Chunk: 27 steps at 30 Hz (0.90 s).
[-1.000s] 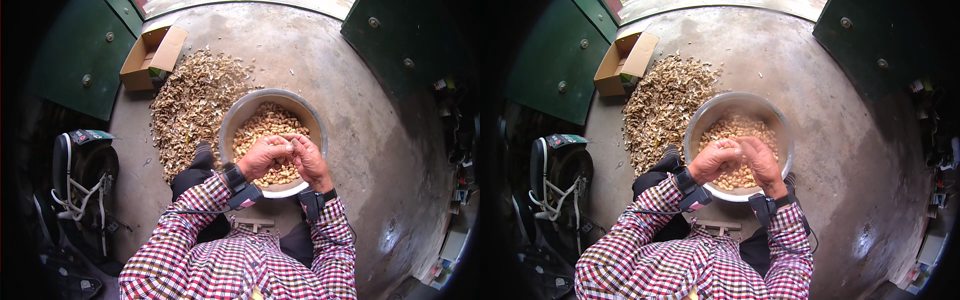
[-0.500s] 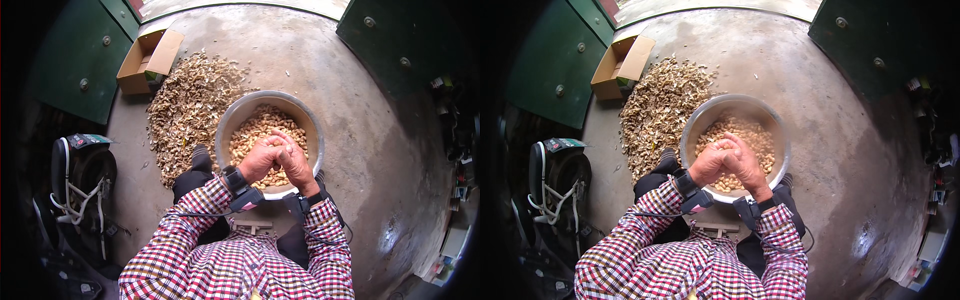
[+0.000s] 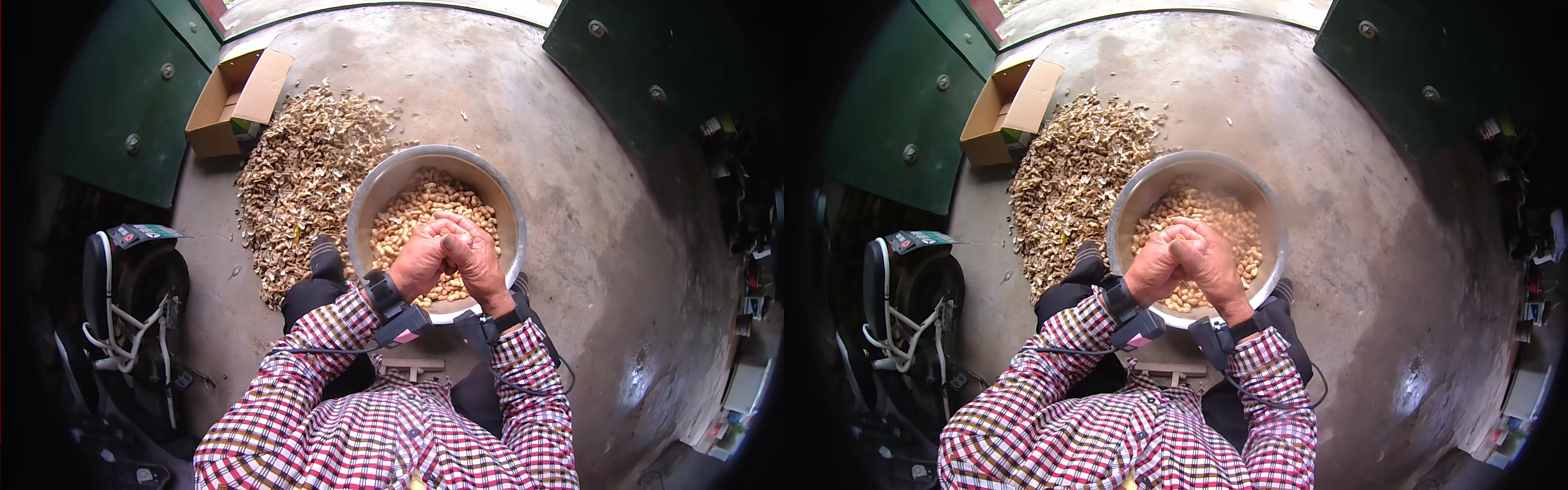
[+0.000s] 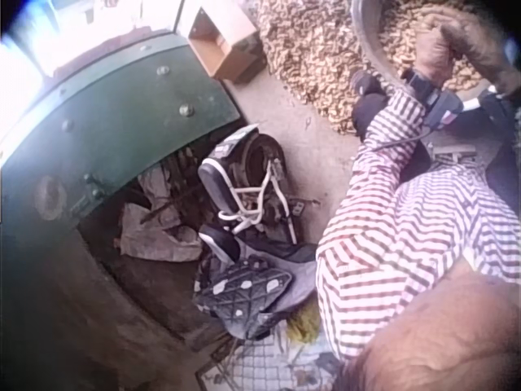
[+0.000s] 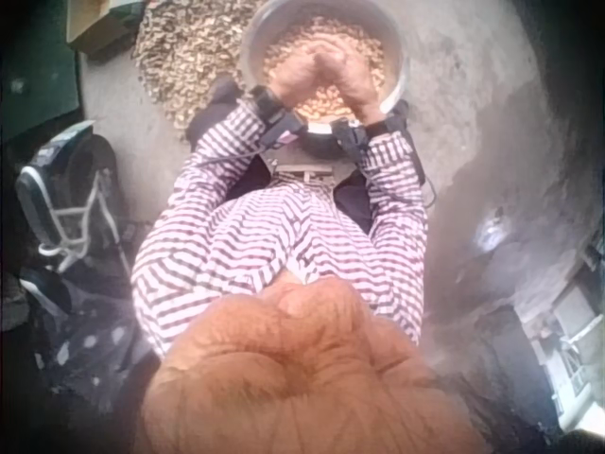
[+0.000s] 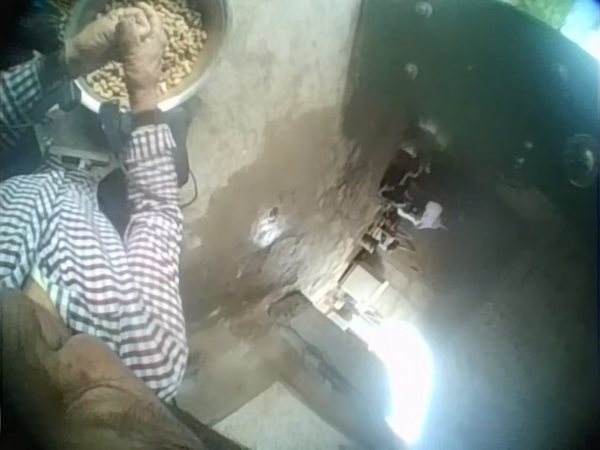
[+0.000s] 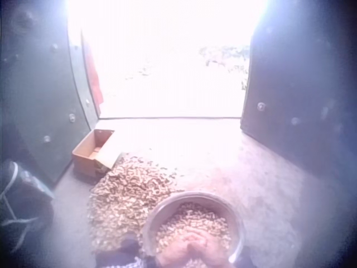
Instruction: The person sits on the floor and peels peanuts by hand, removing the outer shells and placing the kernels into a metal bowl. The shells are discarded onto the floor beside the bowl.
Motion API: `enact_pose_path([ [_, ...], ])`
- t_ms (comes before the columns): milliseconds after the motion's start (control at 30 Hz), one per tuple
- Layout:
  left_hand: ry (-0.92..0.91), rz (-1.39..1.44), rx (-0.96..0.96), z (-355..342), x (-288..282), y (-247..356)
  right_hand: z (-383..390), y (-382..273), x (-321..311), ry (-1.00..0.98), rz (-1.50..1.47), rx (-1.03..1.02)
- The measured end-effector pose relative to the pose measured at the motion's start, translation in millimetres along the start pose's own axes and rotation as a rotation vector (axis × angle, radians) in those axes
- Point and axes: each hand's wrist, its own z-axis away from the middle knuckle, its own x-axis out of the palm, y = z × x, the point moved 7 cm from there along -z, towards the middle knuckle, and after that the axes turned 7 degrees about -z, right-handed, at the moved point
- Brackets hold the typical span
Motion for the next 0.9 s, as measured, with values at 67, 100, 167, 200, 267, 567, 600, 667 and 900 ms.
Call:
enact_pose_path([
  [67, 0.023, 0.020, 0.037, 0.5, -0.9, 0.8, 0.7, -1.5, 1.6, 0.045, -0.021, 0.007],
  [100, 0.031, 0.033, 0.050, 0.8, -1.3, 1.4, 1.1, -2.1, 3.0, 0.046, -0.023, 0.009],
  [167, 0.039, 0.046, 0.061, 1.0, -2.3, 1.2, 1.9, -4.3, 3.8, 0.067, -0.028, -0.015],
  [200, 0.022, 0.050, 0.067, 0.7, -1.7, 1.1, 1.7, -2.5, 3.3, 0.070, -0.028, -0.015],
  [267, 0.008, 0.054, 0.070, 0.4, -1.3, 0.2, 0.7, -1.5, 2.0, 0.079, -0.061, -0.062],
  [567, 0.074, 0.051, 0.041, -3.2, 8.6, 4.4, -1.1, -1.9, -1.4, 0.074, -0.065, -0.087],
  [600, 0.033, 0.020, -0.004, -5.0, 8.0, 7.3, -2.6, 1.3, -7.3, 0.098, -0.090, -0.037],
  [667, 0.067, 0.020, -0.050, 0.7, 19.6, 18.5, -2.3, -4.5, -9.6, 0.126, -0.233, -0.030],
  [900, -0.012, -0.072, -0.146, 2.9, 11.3, 10.6, 1.6, -3.3, -44.6, 0.138, 0.004, -0.121],
])
